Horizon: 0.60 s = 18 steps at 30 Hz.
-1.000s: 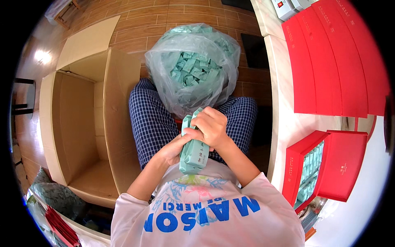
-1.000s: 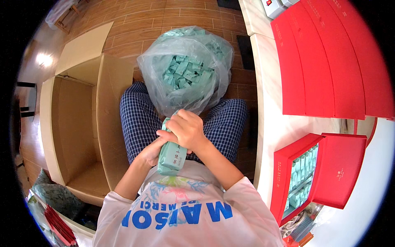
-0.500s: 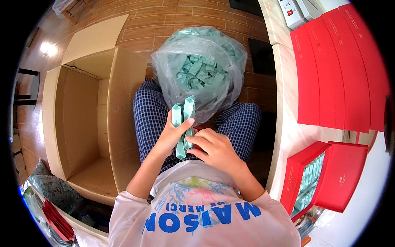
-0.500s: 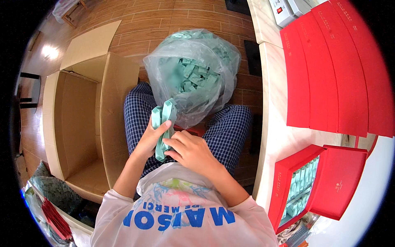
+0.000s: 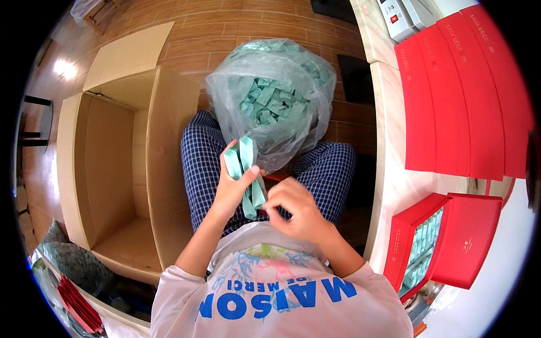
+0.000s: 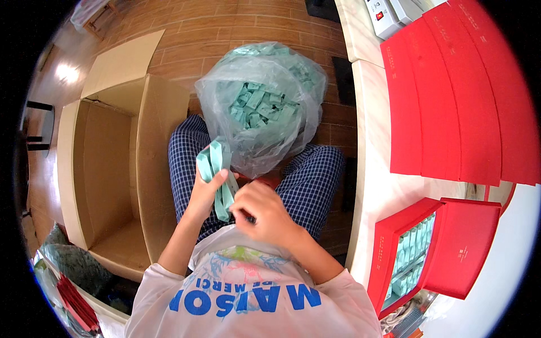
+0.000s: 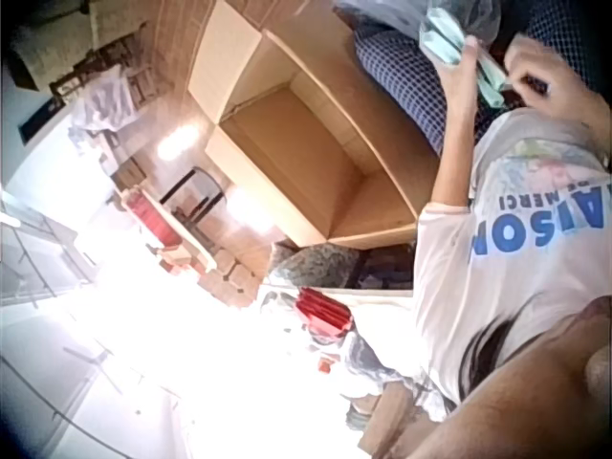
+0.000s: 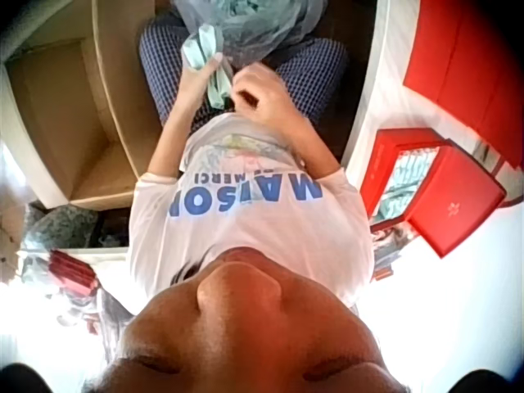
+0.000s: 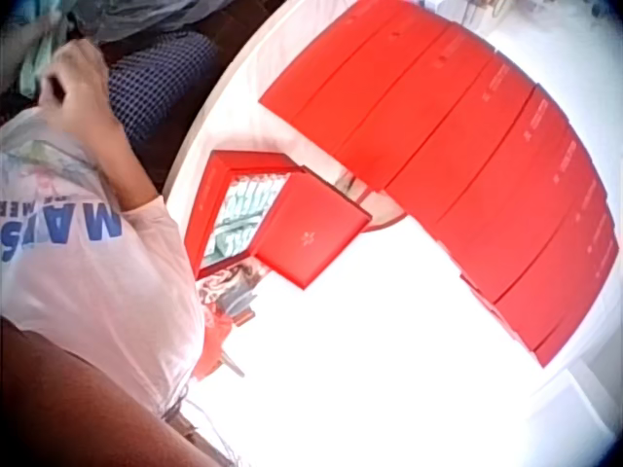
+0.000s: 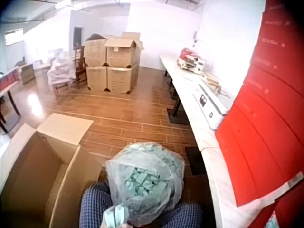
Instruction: The person sorts green tea packets from a large plastic bag into red gift boxes, arranges them in rows, and places a frosted cover on top before stacking the finished box.
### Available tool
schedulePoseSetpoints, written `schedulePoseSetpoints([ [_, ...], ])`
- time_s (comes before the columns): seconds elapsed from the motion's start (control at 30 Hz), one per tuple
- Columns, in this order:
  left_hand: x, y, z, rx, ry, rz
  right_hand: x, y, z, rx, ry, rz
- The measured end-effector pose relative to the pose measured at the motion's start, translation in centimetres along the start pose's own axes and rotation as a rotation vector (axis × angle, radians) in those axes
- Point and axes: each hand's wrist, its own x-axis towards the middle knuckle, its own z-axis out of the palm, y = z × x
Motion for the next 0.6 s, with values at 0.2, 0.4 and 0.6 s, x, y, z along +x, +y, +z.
schedulePoseSetpoints([
  [0.2,-2.7,-1.9,0.6,0.247,-0.171,0.044,1.2,2.1,-1.2,-0.105,0.029,0.194],
  [0.4,-4.0,-4.0,0.7,0.279,-0.182,0.011,-0.7,2.2,0.6,-0.265,0.127,0.100],
  [0.6,-2.8,-3.3,1.1,0.016,-0.212,0.036,-2.0,2.2,0.4,0.099,0.267,0.505],
])
